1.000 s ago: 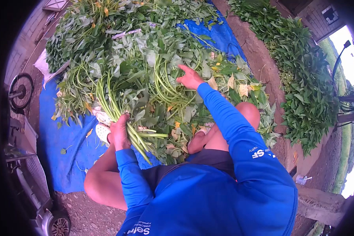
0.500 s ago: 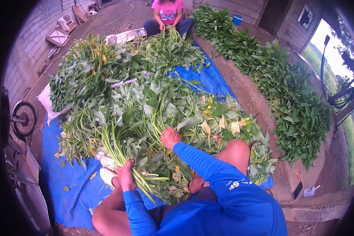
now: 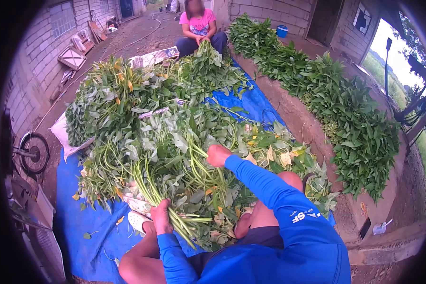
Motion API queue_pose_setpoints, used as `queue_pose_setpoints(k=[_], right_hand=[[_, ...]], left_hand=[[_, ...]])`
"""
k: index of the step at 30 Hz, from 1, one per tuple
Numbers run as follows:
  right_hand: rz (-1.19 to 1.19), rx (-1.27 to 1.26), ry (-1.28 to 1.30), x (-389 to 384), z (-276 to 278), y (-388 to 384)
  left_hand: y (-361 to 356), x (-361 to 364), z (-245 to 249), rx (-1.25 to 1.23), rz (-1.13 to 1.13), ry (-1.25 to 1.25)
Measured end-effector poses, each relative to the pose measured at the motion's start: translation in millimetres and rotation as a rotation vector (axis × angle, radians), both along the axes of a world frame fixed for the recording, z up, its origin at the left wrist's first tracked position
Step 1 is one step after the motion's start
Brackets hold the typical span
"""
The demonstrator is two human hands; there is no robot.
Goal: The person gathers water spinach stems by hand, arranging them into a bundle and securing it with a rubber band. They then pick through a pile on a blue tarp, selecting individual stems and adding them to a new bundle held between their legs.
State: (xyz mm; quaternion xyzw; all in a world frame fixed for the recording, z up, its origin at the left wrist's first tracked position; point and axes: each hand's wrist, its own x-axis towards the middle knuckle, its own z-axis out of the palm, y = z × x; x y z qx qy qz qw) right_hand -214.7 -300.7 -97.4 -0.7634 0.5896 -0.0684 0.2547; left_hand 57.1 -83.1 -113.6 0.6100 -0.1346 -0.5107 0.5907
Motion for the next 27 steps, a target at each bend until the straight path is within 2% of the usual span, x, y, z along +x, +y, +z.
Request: queue_pose_setpoints(k=[1,3,4,5,7,9,10,13,16,17,23,25,26,27], right_hand=[[0.046,-0.021,0.115,-3.8,21.0,-7.2],[-0.039,0.014,-0.35,-22.7,50.7,-22.3],[-0.109,0.112,-0.533,-24.6,70.0,-20.3],[-0.138,0.213,-0.377,-32.2,73.9,-28.8],[0.033,-0.029,-0.061,-41.6,91.0,-27.8],[-0.048,0.097,-0.531,-49.4,117.0,-31.2],[-0.11,0.185,-0.639,-56.9,120.5,-38.2],[-0.053,-0.012,-0.371,-62.1,140.5,-32.5],[-0.121,0.187,-0.818,-71.6,171.4,-25.0],[-0.118,0.284,-0.836,-74.9,178.4,-21.6],[-0.154,0.378,-1.196,-85.7,177.4,-1.1],[-0.118,0.47,-1.344,-91.2,161.8,8.7],[-0.144,0.507,-1.41,-86.6,160.0,22.5],[-0.158,0.546,-1.445,-84.3,152.5,30.4]], left_hand=[[-0.6,2.9,-4.8,-0.001,-0.012,0.005],[-1.8,6.2,-26.4,-0.001,-0.021,0.023],[-1.5,5.6,-31.2,-0.038,-0.007,-0.029],[0.8,4.4,-35.7,-0.021,-0.017,-0.028],[-2.9,6.8,-37.2,-0.01,-0.019,-0.028],[-4.5,4.7,-28.5,-0.021,-0.008,-0.006],[-2.7,2.3,-22.2,-0.01,-0.014,0.001],[-0.9,1.9,-21.7,-0.029,-0.026,0.009],[0.7,-0.6,-17.8,-0.032,-0.021,-0.017],[3.5,-1.8,-18.1,-0.031,-0.023,-0.011],[-2.8,0.4,-31.3,-0.04,-0.024,-0.016],[-1.4,-9.2,-5.7,-0.045,-0.016,0.065],[-2.8,-0.6,-31.4,-0.024,-0.037,0.012],[-1.2,-0.9,-28.8,-0.03,-0.051,0.049]])
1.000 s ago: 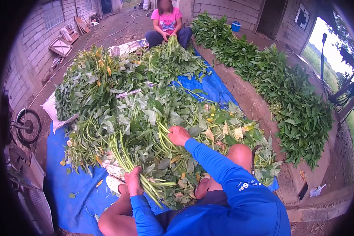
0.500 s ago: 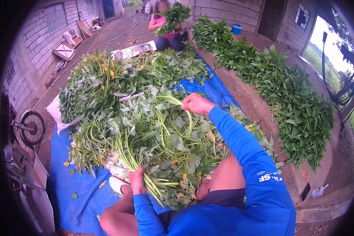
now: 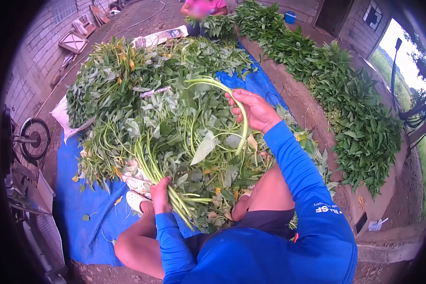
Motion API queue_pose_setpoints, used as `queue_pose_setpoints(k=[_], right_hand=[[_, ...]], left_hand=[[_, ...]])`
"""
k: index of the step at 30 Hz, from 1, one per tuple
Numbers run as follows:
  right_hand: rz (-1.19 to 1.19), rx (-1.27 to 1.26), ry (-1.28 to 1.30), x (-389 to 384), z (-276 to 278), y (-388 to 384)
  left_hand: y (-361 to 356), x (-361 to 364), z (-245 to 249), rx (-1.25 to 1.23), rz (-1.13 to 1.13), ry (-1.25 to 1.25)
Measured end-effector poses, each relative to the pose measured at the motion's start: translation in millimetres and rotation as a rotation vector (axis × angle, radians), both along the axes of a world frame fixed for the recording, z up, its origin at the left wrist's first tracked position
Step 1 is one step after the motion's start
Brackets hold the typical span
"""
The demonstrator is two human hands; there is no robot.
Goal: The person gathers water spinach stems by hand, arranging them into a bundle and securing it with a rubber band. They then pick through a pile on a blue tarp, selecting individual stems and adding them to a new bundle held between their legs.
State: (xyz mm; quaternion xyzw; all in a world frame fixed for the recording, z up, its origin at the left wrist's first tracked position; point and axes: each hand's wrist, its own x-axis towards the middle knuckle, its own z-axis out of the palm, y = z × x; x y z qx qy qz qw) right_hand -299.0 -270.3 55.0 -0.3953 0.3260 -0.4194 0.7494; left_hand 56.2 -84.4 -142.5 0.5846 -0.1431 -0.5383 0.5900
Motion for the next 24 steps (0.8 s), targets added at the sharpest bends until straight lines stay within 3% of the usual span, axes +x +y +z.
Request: queue_pose_setpoints(k=[5,13,21,24], right_hand=[[0.075,0.188,-0.245,0.9,-54.1,38.4],[-0.005,0.123,-0.198,13.7,-91.3,78.2],[-0.272,-0.23,0.303,49.8,-74.5,88.9],[-0.184,-0.235,0.363,73.7,-98.8,96.9]], left_hand=[[-0.3,-5.7,8.4,0.007,0.011,0.022],[-2.1,-15.6,23.1,-0.045,0.026,0.013],[-8.3,-23.7,-0.5,-0.112,-0.018,0.045],[-10.8,-31.6,-6.1,-0.105,-0.035,0.088]])
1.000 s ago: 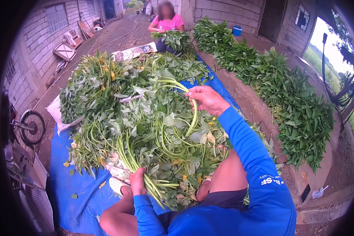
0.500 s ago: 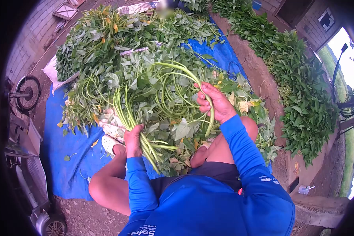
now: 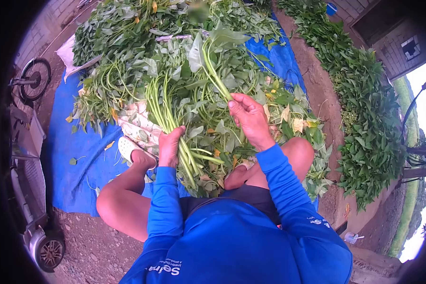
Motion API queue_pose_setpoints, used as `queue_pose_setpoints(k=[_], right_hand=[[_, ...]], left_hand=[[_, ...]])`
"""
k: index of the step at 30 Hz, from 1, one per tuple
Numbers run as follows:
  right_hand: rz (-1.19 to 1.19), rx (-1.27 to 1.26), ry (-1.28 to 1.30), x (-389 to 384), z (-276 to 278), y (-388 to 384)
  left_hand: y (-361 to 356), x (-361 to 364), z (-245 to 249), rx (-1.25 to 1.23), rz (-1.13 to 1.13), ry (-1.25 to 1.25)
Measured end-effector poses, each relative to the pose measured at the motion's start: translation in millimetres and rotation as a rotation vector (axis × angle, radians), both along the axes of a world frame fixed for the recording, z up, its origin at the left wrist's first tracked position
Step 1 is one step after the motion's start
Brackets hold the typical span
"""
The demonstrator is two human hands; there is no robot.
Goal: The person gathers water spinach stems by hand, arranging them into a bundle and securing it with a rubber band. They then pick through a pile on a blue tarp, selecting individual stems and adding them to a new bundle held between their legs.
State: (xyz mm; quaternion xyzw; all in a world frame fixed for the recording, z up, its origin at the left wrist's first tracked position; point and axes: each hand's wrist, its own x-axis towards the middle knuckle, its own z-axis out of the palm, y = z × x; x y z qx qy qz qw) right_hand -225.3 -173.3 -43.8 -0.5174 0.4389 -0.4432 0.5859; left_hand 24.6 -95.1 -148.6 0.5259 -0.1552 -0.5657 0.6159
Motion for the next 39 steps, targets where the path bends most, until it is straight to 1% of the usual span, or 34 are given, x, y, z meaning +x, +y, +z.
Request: queue_pose_setpoints(k=[2,4,6,7,8,11,14,16,18,22,25,27,30,31,34,35,36,37,38,39], right_hand=[[0.068,0.112,0.035,23.4,-29.5,15.7],[0.16,0.366,0.143,39.3,-68.1,40.9],[0.188,0.538,0.184,45.6,-107.4,61.9],[0.197,0.629,0.128,45.0,-107.0,67.0],[0.197,0.629,0.107,44.8,-115.8,68.4],[0.145,0.628,0.03,40.3,-140.3,75.2],[0.039,0.486,-0.052,40.3,-105.5,65.9],[0.03,0.387,-0.107,22.2,-80.3,52.5],[-0.07,0.252,-0.086,8.9,-45.3,38.9],[-0.193,-0.123,0.112,-18.1,9.5,15.4],[-0.228,-0.282,0.286,-30.4,17.5,0.3],[-0.228,-0.373,0.427,-30.7,13.1,-3.6],[-0.185,-0.354,0.428,-13.9,-12.6,-0.3],[-0.162,-0.328,0.415,-4.1,-27.3,4.7],[0.019,0.017,0.357,30.5,-75.6,41.7],[0.065,0.241,0.335,41.3,-88.9,58.0],[0.106,0.451,0.313,48.3,-99.4,66.9],[0.12,0.55,0.251,48.7,-116.5,73.0],[0.12,0.597,0.229,45.3,-130.1,75.6],[0.115,0.646,0.207,44.6,-133.0,79.3]], left_hand=[[-3.2,-6.7,-19.5,-0.022,0.011,-0.001],[-1.4,-12.3,-28.0,0.0,-0.018,0.078],[-1.1,-14.9,-60.1,-0.004,-0.023,0.182],[2.1,-10.7,-68.4,0.013,-0.084,0.25],[6.9,-6.3,-76.6,0.034,-0.15,0.319],[11.8,-3.0,-89.5,0.138,-0.155,0.343],[8.4,-3.4,-94.8,0.152,-0.11,0.318],[4.9,-3.3,-95.3,0.135,-0.107,0.276],[2.4,-2.5,-87.9,0.148,-0.069,0.195],[0.1,-3.4,-66.8,0.14,-0.066,0.097],[-0.5,-5.7,-56.4,0.117,-0.062,0.043],[-3.0,-7.2,-50.4,0.094,-0.08,0.057],[1.2,-7.3,-49.9,0.106,-0.089,0.057],[0.3,-8.8,-50.1,0.096,-0.089,0.091],[4.3,-9.7,-54.8,0.107,-0.137,0.208],[7.7,-9.6,-62.0,0.102,-0.153,0.267],[8.2,-8.9,-89.8,0.055,-0.174,0.338],[14.1,-6.0,-100.2,0.087,-0.217,0.386],[15.9,-1.7,-109.0,0.112,-0.263,0.433],[17.3,3.2,-110.6,0.173,-0.301,0.477]])
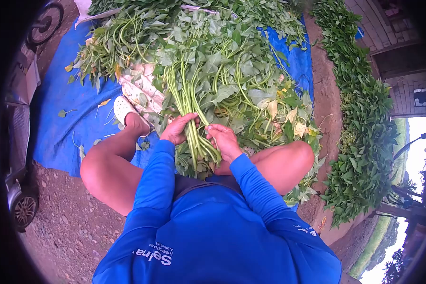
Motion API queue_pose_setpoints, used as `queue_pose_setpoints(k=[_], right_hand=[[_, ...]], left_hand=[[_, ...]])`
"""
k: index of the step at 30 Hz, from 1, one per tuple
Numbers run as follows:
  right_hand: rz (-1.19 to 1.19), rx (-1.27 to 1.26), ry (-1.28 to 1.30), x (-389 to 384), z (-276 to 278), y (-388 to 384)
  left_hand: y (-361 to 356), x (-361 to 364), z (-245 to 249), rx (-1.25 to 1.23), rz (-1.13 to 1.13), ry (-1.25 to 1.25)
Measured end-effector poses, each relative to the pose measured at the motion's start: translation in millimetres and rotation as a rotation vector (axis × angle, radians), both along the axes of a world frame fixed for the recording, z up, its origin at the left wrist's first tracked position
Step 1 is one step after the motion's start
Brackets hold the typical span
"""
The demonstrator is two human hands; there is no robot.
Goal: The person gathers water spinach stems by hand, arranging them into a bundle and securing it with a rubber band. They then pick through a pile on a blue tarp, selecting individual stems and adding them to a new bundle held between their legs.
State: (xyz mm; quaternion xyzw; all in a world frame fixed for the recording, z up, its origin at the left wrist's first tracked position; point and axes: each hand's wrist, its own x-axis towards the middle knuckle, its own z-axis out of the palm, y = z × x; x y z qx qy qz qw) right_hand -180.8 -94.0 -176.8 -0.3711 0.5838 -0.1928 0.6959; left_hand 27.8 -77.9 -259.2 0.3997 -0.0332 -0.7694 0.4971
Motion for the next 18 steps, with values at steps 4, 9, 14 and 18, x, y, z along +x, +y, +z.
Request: queue_pose_setpoints(k=[4,9,14,18], right_hand=[[-0.142,0.124,-0.064,-7.7,-17.6,12.2],[-0.163,0.252,-0.193,-0.2,-38.3,17.1],[0.387,0.15,0.077,9.6,-44.2,5.7],[0.073,-0.404,0.136,42.6,-3.0,-44.2]], left_hand=[[5.7,-0.2,-14.6,0.12,-0.055,0.099],[5.6,-46.3,15.7,0.016,0.385,-0.347],[11.4,-35.1,1.9,0.172,0.099,-0.446],[13.5,-22.1,17.9,0.08,0.137,-0.669]])
